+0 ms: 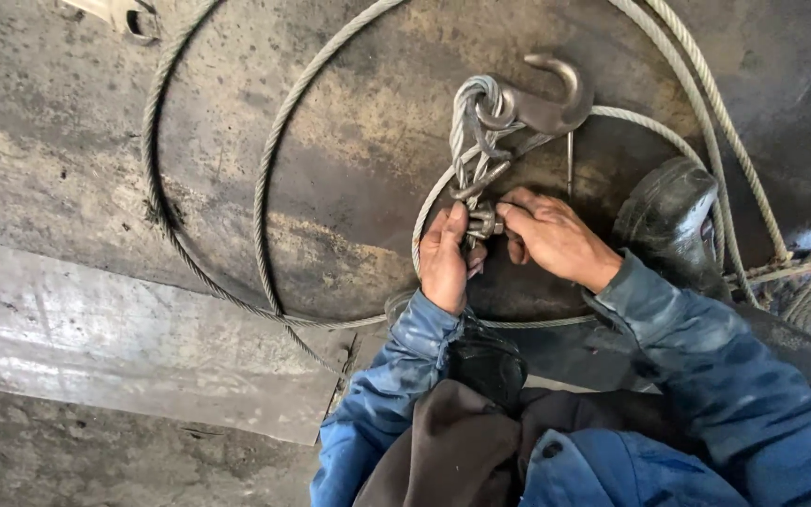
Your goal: Securing a wire rope lifting sling around a heavy metal component using a hook, shackles, and hand tools.
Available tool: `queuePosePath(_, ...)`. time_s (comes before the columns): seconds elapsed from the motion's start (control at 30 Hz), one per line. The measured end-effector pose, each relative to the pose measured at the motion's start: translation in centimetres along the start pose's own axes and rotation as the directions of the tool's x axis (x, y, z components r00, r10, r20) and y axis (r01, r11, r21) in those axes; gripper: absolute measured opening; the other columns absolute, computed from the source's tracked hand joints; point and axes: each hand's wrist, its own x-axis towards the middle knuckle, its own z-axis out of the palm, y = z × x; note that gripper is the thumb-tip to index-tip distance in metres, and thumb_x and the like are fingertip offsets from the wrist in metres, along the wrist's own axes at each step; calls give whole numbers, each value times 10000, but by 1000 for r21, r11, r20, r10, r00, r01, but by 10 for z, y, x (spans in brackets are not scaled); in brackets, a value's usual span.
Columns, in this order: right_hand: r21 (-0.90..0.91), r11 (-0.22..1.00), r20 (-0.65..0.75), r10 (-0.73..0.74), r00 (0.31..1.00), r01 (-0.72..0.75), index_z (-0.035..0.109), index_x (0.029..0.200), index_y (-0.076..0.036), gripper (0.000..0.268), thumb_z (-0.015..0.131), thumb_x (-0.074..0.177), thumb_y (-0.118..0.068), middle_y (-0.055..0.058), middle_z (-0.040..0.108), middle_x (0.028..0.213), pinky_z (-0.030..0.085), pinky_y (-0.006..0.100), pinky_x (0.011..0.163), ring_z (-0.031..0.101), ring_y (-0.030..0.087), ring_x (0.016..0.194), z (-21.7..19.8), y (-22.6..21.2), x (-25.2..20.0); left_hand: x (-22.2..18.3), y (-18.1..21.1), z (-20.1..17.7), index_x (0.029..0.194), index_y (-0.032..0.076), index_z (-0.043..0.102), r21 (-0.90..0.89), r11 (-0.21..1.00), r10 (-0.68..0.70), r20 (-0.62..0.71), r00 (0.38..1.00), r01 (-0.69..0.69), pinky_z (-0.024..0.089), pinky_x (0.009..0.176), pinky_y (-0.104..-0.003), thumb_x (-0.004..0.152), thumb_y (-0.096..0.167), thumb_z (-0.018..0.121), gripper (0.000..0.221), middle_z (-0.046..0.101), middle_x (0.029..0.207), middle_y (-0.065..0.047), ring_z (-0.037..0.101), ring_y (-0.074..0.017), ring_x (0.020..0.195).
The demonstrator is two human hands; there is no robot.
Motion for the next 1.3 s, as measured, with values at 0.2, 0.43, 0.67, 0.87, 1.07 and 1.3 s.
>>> queuePosePath(0.2, 80, 984, 73, 153, 986, -159, 577, 914, -13, 380, 421, 1054, -329, 89, 560, 615, 419, 356, 523, 543, 190, 522, 0, 0, 4, 1, -10, -5, 997, 95, 612, 38, 999, 34, -37, 999, -32, 330, 463, -220, 1079, 342, 581, 262, 566, 739, 49, 442, -32, 537)
queuePosePath(0.43, 479, 779, 363, 245, 899, -405, 491, 917, -36, 399, 446, 1119, -377, 19, 481, 683, 383, 332, 474, 451, 148, 521, -12, 56, 21, -1, -24, -7, 996, 103, 631, 90, 995, 36, -17, 999, -35, 397, 571, -216, 1069, 357, 601, 266, 565, 785, 81, 471, -16, 684)
queuePosePath(0.67, 282, 947, 244, 87, 966, -157, 573, 1173, -12, 330, 504, 1006, -288, 81, 666, 865, 536, 339, 576, 665, 189, 711, -13, 17, 9, 1, -14, -4, 995, 95, 645, 107, 994, 24, -44, 999, -19, 407, 555, -224, 1058, 392, 596, 307, 562, 764, 67, 475, -33, 658)
queuePosePath(0.87, 366, 906, 208, 140, 968, -210, 603, 1097, -18, 391, 412, 1058, -356, 113, 617, 716, 460, 332, 524, 591, 193, 587, -3, 47, 17, -1, -12, -2, 1025, 94, 653, 121, 993, 13, -22, 1000, -10, 432, 590, -225, 1059, 390, 594, 304, 586, 809, 57, 499, -30, 694)
queuePosePath(1.07, 504, 755, 399, 227, 888, -420, 483, 967, -45, 483, 398, 1146, -486, -3, 482, 658, 438, 334, 487, 526, 164, 525, -8, 32, 8, -1, -15, -3, 1059, 98, 639, 86, 996, 15, 4, 1000, -16, 433, 594, -230, 1058, 394, 593, 300, 595, 849, 63, 504, -31, 704)
queuePosePath(1.3, 420, 886, 187, 127, 974, -196, 590, 1174, -77, 301, 440, 1029, -295, 72, 626, 788, 467, 322, 552, 611, 175, 635, -1, 43, 15, -3, -4, 4, 1039, 93, 640, 85, 996, 26, -9, 1000, -26, 433, 574, -241, 1043, 401, 605, 310, 586, 807, 59, 495, -43, 668)
